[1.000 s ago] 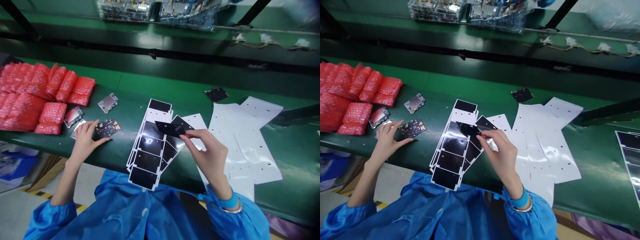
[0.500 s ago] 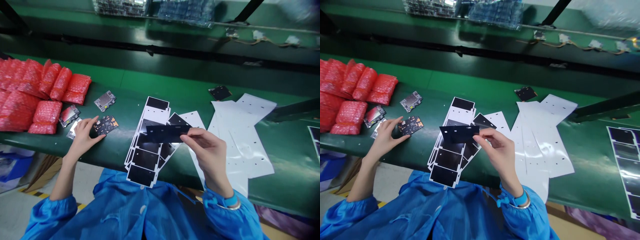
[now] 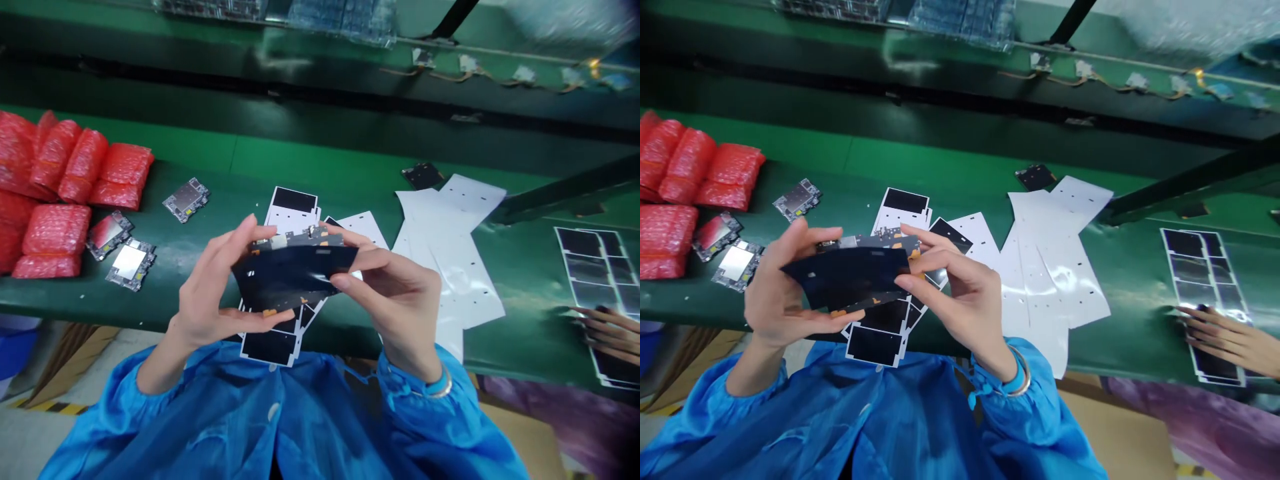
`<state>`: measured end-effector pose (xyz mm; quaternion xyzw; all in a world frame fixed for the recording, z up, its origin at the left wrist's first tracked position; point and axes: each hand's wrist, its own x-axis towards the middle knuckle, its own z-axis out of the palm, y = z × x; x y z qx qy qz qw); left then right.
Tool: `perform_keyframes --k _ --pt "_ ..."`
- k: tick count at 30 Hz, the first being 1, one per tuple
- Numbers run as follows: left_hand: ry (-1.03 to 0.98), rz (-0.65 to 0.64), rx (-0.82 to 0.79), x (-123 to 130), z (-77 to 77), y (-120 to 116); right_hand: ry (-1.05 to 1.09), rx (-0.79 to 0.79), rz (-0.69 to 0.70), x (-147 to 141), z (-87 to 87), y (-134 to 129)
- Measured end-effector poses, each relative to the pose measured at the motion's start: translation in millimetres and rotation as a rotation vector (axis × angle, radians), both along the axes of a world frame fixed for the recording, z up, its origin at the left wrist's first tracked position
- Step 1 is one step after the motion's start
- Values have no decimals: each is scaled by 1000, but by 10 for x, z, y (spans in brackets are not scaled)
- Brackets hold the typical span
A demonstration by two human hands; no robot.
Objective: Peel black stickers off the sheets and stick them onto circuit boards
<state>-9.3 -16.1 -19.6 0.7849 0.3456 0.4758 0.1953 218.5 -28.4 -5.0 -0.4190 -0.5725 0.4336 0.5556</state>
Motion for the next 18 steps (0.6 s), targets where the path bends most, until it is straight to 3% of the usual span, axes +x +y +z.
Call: perform_keyframes --k 7,18 --pt "-81 -106 -160 -25 24 -1 -23 -27 -24 208 16 -88" --pt "-108 -134 -191 -29 12 18 54 -92 -24 209 8 -91"
